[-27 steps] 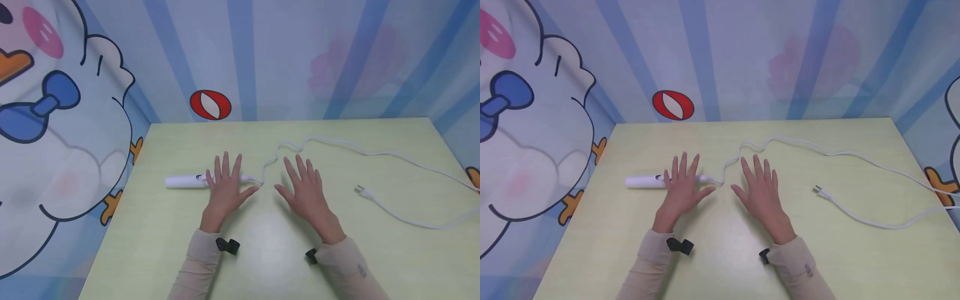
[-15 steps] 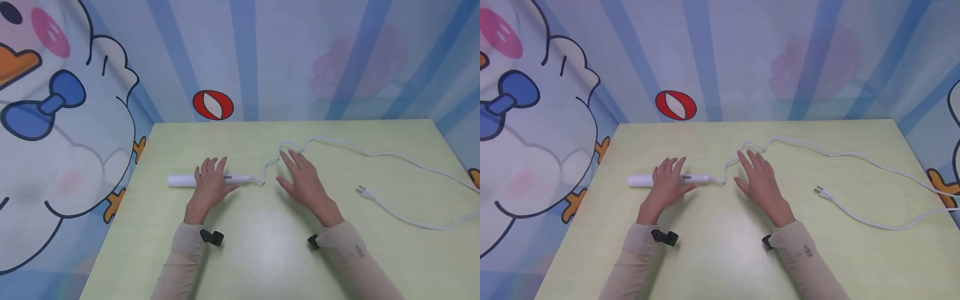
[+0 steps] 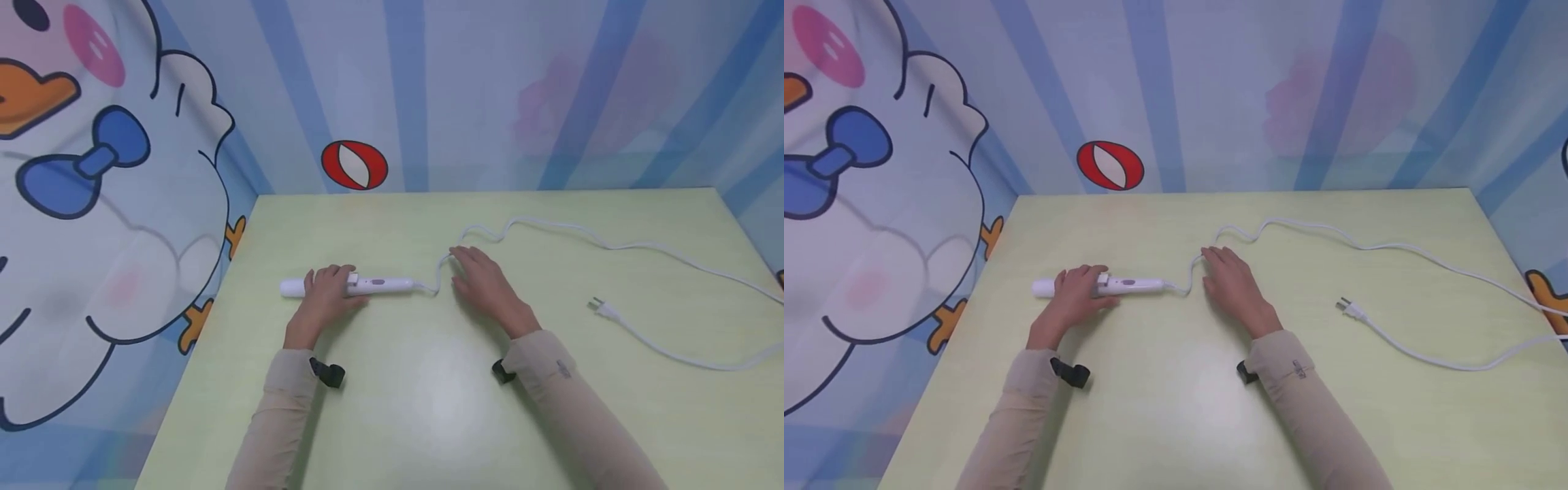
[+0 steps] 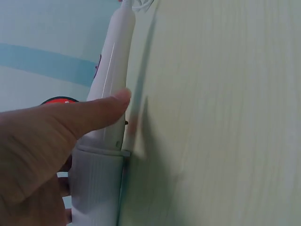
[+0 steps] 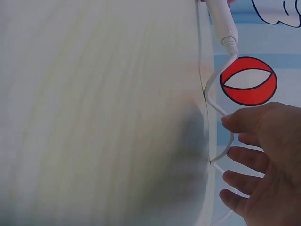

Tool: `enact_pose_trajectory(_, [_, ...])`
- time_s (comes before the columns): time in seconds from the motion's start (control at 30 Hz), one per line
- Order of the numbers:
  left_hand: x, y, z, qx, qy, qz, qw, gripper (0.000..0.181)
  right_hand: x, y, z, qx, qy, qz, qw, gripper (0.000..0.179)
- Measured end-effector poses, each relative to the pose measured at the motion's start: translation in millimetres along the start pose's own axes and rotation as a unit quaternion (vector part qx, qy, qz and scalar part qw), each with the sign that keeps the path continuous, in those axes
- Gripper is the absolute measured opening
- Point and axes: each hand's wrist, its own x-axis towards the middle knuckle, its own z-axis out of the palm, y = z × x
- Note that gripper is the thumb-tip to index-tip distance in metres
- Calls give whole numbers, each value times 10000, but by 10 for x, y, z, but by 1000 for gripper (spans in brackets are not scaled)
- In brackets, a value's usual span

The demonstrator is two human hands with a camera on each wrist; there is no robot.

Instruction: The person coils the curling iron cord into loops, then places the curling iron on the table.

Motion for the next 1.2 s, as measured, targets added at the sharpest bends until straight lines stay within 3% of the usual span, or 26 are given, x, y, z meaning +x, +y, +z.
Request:
enact_pose_trajectory(0.33, [54, -122, -4, 3, -187, 14, 9998, 50, 141, 56, 23, 87, -23, -61, 9999, 34])
enact_pose_trajectory(0.57, [63, -179, 37, -249, -59, 215, 9994, 46, 223, 169, 22, 512, 172, -66, 9985, 21])
enact_pose_trajectory(0.77, [51, -196, 22, -323, 34, 280, 9991, 46, 271, 199, -36, 869, -123, 31, 9961, 15])
enact_pose_trajectory(0.93, [33, -205, -45, -380, 106, 284, 9988, 45, 282, 195, -107, 827, -210, -91, 9963, 15])
enact_pose_trajectory(1.2, [-28, -155, -194, -979, 228, 376, 9942, 46, 271, 147, -142, 1117, -458, -332, 9921, 15])
